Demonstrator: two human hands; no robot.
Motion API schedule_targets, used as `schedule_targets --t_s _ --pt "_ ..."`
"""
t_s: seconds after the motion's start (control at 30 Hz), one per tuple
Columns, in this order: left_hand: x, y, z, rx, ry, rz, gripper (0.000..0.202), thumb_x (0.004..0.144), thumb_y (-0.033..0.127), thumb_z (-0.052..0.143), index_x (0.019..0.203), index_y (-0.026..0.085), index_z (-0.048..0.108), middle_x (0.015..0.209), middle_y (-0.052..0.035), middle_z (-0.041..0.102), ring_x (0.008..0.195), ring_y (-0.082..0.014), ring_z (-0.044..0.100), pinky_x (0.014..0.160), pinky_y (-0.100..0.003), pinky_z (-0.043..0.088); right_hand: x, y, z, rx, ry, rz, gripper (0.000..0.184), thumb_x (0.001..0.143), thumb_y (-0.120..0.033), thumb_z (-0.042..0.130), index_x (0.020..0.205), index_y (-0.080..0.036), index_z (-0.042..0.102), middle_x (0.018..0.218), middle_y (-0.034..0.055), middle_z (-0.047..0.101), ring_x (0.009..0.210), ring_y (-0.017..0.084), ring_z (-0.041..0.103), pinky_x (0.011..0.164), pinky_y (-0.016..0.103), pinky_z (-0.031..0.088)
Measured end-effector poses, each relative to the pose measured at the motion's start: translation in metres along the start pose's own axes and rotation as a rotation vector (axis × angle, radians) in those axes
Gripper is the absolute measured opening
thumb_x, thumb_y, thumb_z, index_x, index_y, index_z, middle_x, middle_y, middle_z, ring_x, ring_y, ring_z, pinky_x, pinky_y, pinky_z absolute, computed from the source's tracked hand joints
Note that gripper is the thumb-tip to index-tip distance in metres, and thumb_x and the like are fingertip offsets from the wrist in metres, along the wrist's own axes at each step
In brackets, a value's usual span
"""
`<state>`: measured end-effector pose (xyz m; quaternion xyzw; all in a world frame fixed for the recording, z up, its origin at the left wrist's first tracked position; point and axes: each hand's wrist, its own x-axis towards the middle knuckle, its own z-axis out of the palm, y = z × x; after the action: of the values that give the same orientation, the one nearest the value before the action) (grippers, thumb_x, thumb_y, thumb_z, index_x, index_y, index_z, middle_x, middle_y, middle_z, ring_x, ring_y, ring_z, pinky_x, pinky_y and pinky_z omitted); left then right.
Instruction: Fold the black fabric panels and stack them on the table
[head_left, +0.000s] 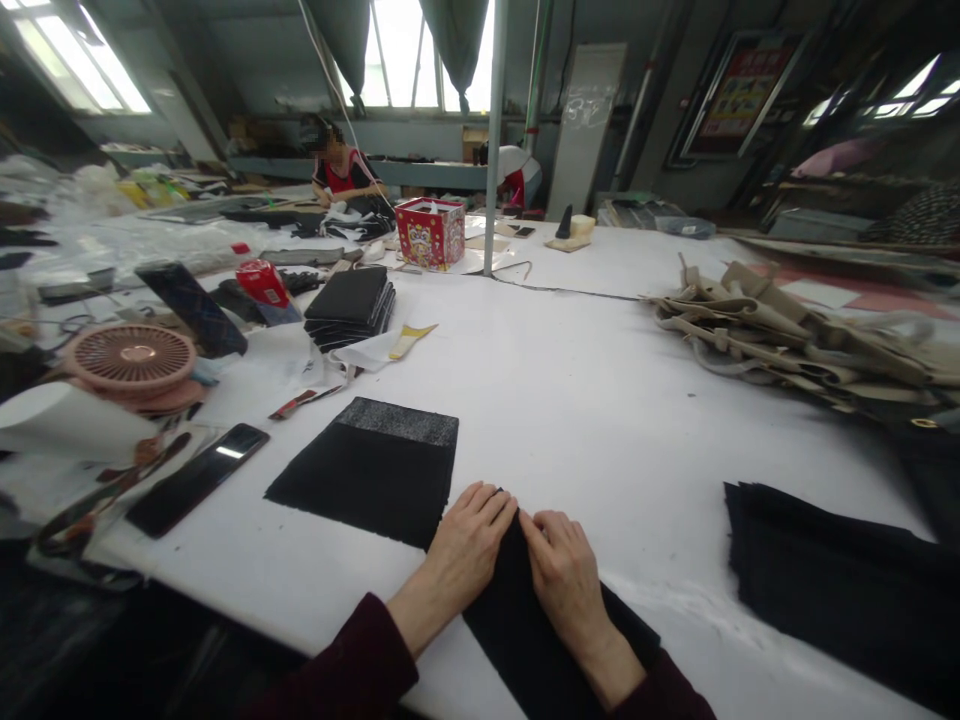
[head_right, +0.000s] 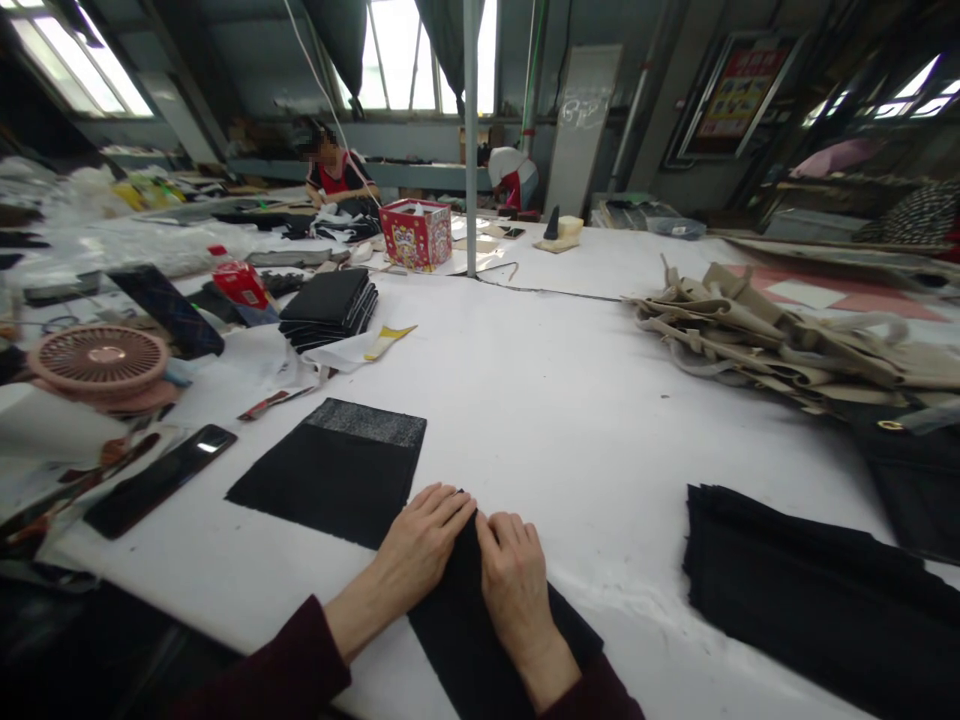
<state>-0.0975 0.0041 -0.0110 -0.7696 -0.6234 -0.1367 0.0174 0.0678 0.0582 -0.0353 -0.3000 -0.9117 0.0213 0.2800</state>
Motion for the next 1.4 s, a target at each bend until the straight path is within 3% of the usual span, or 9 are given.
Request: schedule_targets --t_s 0.1,0.33,0.47,0.8,0.97,1.23,1.4 --pt "-0.001 -0.001 0.001 0.056 -0.024 0.034 0.046 0.094 0.014 0.044 0.140 0.015 0.044 0.131 -0.0073 0.056 0.127 -0.0241 0.043 0.117 -0.040 0.022 -0.003 0.003 -0.001 0.063 -0.004 0.027 0.031 0.098 -0.012 0.040 0.122 -0.014 0.059 0.089 0.0073 0.056 0.084 0.020 0.050 0.074 0.033 0.040" --pt "-0.002 0.001 -0.008 0.138 -0.057 0.069 0.044 0.093 0.016 0.046 0.137 0.019 0.047 0.131 -0.0060 0.055 0.128 -0.0230 0.042 0.118 -0.041 0.019 -0.017 0.010 -0.005 0.101 0.008 0.055 0.030 0.097 -0.011 0.040 0.117 -0.016 0.062 0.090 0.0072 0.056 0.084 0.020 0.051 0.075 0.033 0.042" --pt "0.000 0.004 -0.008 0.196 -0.085 0.126 0.047 0.090 0.013 0.045 0.137 0.014 0.045 0.130 -0.0092 0.054 0.128 -0.0227 0.042 0.119 -0.040 0.018 -0.023 0.012 -0.010 0.082 0.005 0.037 0.031 0.097 -0.011 0.039 0.118 -0.016 0.061 0.090 0.0075 0.056 0.085 0.020 0.051 0.074 0.033 0.042" --pt "0.000 0.014 -0.007 0.257 -0.088 0.175 0.053 0.085 0.010 0.047 0.138 0.012 0.042 0.126 -0.0123 0.054 0.123 -0.0253 0.046 0.115 -0.042 0.023 -0.038 0.015 -0.023 0.057 -0.009 0.029 0.033 0.096 -0.008 0.038 0.120 -0.016 0.060 0.091 0.0077 0.056 0.087 0.021 0.051 0.076 0.035 0.043" --pt "0.001 0.019 -0.009 0.234 -0.096 0.214 0.049 0.088 0.008 0.046 0.136 0.010 0.043 0.119 -0.0117 0.057 0.116 -0.0228 0.049 0.111 -0.038 0.028 -0.047 0.019 -0.028 0.057 -0.016 0.032 0.034 0.095 -0.007 0.039 0.121 -0.016 0.059 0.091 0.0074 0.055 0.086 0.021 0.050 0.076 0.035 0.043" --pt "-0.001 0.026 -0.012 0.269 -0.108 0.239 0.052 0.088 0.011 0.050 0.139 0.018 0.043 0.121 -0.0096 0.055 0.116 -0.0233 0.048 0.112 -0.041 0.026 -0.060 0.022 -0.035 0.027 -0.044 0.030 0.031 0.095 -0.007 0.041 0.119 -0.014 0.059 0.091 0.0071 0.054 0.087 0.021 0.049 0.076 0.034 0.042" --pt "0.002 0.029 -0.012 0.257 -0.130 0.290 0.047 0.091 0.011 0.045 0.138 0.011 0.042 0.117 -0.0102 0.057 0.113 -0.0229 0.049 0.105 -0.036 0.034 -0.066 0.024 -0.041 0.021 -0.030 0.031 0.032 0.093 -0.005 0.040 0.116 -0.015 0.060 0.091 0.0071 0.055 0.087 0.021 0.048 0.075 0.034 0.041"
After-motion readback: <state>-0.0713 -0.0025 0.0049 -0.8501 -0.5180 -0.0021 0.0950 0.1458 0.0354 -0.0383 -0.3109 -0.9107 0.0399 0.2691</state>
